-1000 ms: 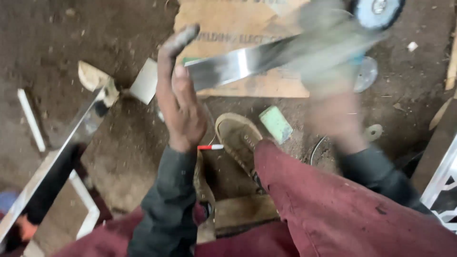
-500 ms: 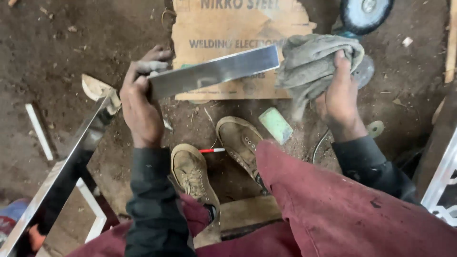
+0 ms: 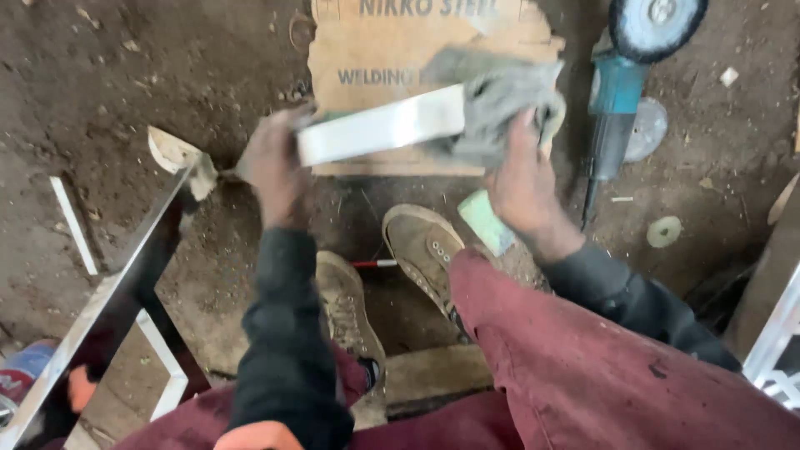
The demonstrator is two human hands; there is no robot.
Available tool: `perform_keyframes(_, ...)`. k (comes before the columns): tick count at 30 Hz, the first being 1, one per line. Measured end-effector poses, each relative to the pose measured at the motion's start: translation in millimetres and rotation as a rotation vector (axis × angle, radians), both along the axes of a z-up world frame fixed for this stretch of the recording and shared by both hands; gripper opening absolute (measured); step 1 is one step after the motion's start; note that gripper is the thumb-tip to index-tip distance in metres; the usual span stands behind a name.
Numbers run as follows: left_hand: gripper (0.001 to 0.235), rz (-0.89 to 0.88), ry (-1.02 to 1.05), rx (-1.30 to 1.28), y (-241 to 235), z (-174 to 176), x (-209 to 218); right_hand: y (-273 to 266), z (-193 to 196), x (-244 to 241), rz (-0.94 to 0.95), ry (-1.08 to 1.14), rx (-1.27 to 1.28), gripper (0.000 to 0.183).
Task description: Using an angle grinder to smooth the edges and surfaces of a metal L-bracket, followed by wiping it clean with a cloth.
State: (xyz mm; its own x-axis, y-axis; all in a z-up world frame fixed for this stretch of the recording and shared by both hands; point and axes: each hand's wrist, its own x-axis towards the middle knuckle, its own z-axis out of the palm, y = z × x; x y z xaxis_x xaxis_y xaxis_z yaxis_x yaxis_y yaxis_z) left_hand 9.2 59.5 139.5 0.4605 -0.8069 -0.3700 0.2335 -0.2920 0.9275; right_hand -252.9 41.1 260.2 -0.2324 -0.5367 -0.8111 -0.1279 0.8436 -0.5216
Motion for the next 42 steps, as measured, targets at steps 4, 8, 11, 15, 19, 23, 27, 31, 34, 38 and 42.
perform_keyframes(4,0.032,-0.16,-0.308,-0.062,-15.1,-29.8,7.6,-14.0,-18.9,8.3,0.07,0.027,-0.082,0.097)
perform_keyframes(8,0.041,-0.164,-0.504,0.082,1.2,-48.5,3.9,-23.3,-37.9,4.3,0.138,0.051,-0.139,0.091)
perform_keyframes(11,0.034,-0.052,-0.531,0.008,1.5,-79.0,9.1,-20.0,-51.5,-4.5,0.18,0.067,-0.16,0.086)
perform_keyframes(15,0.051,-0.112,-0.466,-0.041,-0.7,-76.9,4.2,7.7,-54.6,24.6,0.238,0.084,-0.225,0.082)
perform_keyframes(19,0.051,-0.121,-0.493,-0.052,20.9,-93.6,14.5,14.8,-79.0,4.4,0.317,0.078,-0.229,0.076)
perform_keyframes(23,0.051,-0.146,-0.405,-0.09,13.6,-93.3,10.3,-16.0,-97.4,-33.0,0.39,0.098,-0.328,0.069)
perform_keyframes(27,0.049,-0.144,-0.408,-0.096,11.6,-85.4,11.4,13.2,-104.8,-2.3,0.417,0.128,-0.362,0.065)
perform_keyframes(31,0.05,-0.228,-0.47,-0.093,25.2,-82.0,14.0,30.5,-121.4,-10.9,0.488,0.134,-0.389,0.059)
perform_keyframes(34,0.048,-0.198,-0.47,-0.104,13.4,-77.4,10.2,-2.3,-134.0,-37.8,0.54,0.153,-0.473,0.056)
perform_keyframes(38,0.048,-0.191,-0.449,-0.124,14.6,-104.9,16.8,64.1,-296.9,-63.1,0.887,0.325,-0.497,0.043)
perform_keyframes(42,0.046,-0.24,-0.565,-0.045,30.8,-100.6,19.4,138.0,-399.4,-137.8,0.497,-0.498,-0.205,0.042)
